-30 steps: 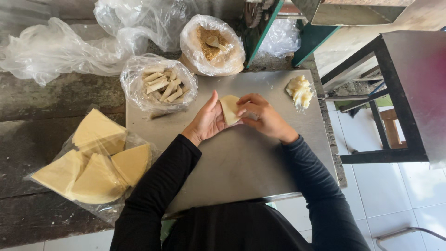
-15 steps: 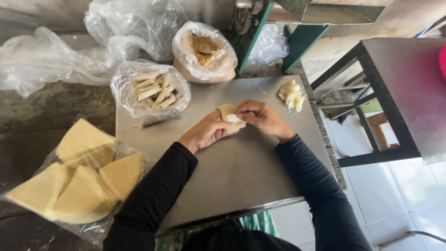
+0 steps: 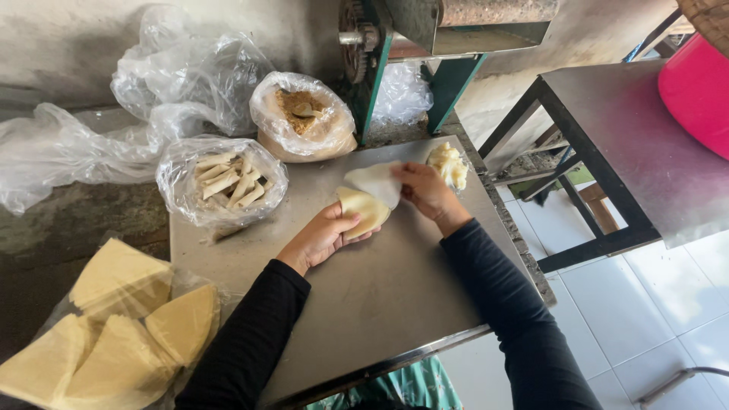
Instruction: The person folds triangular pastry wrappers, scoops a grain-based filling into each, and seals them into samosas. They place completed units into a plastic bag and continue the process with additional wrappers and filling.
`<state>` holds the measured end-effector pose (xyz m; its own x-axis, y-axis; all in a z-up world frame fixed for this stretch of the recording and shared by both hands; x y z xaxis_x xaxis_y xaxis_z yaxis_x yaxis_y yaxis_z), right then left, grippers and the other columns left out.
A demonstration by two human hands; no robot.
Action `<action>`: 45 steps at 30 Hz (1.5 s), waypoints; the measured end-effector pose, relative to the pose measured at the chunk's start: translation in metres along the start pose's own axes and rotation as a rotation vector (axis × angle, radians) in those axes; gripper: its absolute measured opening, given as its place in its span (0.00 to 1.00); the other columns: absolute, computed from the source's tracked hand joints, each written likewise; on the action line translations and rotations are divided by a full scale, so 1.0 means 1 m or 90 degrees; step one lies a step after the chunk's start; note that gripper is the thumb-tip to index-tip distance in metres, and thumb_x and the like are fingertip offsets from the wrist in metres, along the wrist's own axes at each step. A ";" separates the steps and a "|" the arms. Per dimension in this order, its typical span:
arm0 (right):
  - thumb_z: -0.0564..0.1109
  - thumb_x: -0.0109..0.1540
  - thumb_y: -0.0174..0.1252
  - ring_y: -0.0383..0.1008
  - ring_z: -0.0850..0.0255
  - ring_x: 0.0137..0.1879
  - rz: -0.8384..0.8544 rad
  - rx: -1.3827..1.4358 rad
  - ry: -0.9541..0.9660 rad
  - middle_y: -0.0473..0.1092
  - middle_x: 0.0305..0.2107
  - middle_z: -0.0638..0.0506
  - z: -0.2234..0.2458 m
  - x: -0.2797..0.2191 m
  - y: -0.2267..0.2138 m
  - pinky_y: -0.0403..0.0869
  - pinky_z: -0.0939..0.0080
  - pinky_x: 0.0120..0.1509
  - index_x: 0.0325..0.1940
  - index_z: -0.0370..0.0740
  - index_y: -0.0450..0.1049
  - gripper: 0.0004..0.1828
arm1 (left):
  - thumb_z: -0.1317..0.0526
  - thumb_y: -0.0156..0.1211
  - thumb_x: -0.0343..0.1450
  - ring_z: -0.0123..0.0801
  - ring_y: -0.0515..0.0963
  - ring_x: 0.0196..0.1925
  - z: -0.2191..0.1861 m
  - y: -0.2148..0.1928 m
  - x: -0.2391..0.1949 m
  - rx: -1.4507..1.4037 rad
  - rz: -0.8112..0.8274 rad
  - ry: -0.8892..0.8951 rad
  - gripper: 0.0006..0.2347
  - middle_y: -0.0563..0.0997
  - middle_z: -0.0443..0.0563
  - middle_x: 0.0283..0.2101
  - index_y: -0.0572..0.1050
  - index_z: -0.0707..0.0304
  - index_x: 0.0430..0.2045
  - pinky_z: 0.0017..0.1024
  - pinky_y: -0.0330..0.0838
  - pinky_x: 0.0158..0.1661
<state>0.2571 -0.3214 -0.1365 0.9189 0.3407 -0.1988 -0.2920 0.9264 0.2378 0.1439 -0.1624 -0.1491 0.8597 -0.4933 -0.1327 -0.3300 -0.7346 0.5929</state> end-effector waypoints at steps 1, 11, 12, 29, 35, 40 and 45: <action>0.43 0.66 0.57 0.76 0.65 0.40 -0.042 0.037 -0.001 0.76 0.36 0.53 0.002 0.006 -0.018 0.76 0.65 0.45 0.47 0.35 0.76 0.10 | 0.67 0.52 0.76 0.45 0.81 0.56 0.000 0.002 0.000 -0.008 0.005 -0.003 0.17 0.79 0.62 0.56 0.67 0.71 0.61 0.35 0.76 0.55; 0.37 0.64 0.56 0.79 0.52 0.50 -0.196 -0.990 -0.647 0.78 0.44 0.46 0.068 -0.031 0.045 0.73 0.50 0.57 0.46 0.37 0.78 0.08 | 0.66 0.50 0.75 0.48 0.83 0.53 -0.002 0.003 -0.002 -0.062 -0.011 -0.025 0.17 0.79 0.66 0.54 0.68 0.71 0.59 0.39 0.79 0.52; 0.37 0.62 0.56 0.78 0.50 0.51 -0.188 -0.989 -0.647 0.78 0.44 0.45 0.065 -0.033 0.052 0.73 0.50 0.58 0.46 0.37 0.78 0.10 | 0.66 0.50 0.75 0.47 0.83 0.54 -0.002 0.004 -0.002 -0.059 -0.004 -0.023 0.17 0.79 0.66 0.55 0.68 0.72 0.59 0.39 0.79 0.52; 0.36 0.60 0.54 0.77 0.45 0.45 -0.087 -0.923 -0.571 0.77 0.37 0.42 0.059 -0.060 0.078 0.74 0.50 0.53 0.46 0.37 0.76 0.11 | 0.65 0.50 0.75 0.48 0.82 0.55 -0.007 0.006 -0.004 -0.043 -0.004 -0.009 0.18 0.79 0.65 0.56 0.66 0.71 0.61 0.38 0.79 0.53; 0.36 0.59 0.54 0.77 0.46 0.46 -0.062 -0.937 -0.566 0.77 0.38 0.44 0.058 -0.062 0.083 0.74 0.50 0.54 0.45 0.37 0.75 0.11 | 0.65 0.50 0.75 0.49 0.82 0.54 -0.007 0.005 -0.004 -0.049 -0.012 -0.015 0.18 0.79 0.67 0.55 0.67 0.73 0.60 0.38 0.79 0.53; 0.36 0.58 0.55 0.77 0.47 0.47 -0.063 -0.958 -0.579 0.77 0.39 0.44 0.057 -0.067 0.086 0.74 0.51 0.54 0.45 0.36 0.75 0.11 | 0.66 0.51 0.75 0.49 0.83 0.54 -0.010 -0.001 -0.005 -0.062 -0.027 -0.001 0.18 0.79 0.67 0.55 0.67 0.74 0.60 0.38 0.79 0.53; 0.37 0.58 0.56 0.77 0.48 0.48 -0.050 -0.995 -0.572 0.77 0.39 0.45 0.063 -0.071 0.097 0.74 0.52 0.54 0.45 0.36 0.76 0.12 | 0.66 0.52 0.75 0.52 0.82 0.54 -0.026 -0.012 -0.004 -0.058 -0.056 0.066 0.19 0.78 0.67 0.56 0.66 0.75 0.60 0.40 0.79 0.53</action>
<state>0.1800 -0.2655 -0.0396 0.6338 0.6039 0.4834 0.2895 0.3944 -0.8722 0.1539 -0.1397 -0.1350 0.9208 -0.3749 -0.1075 -0.2189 -0.7250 0.6531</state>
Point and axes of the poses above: each hand's wrist, its own x-axis towards the middle knuckle, its own y-axis out of the palm, z = x × y, the point moved 10 cm from there along x, towards the middle knuckle
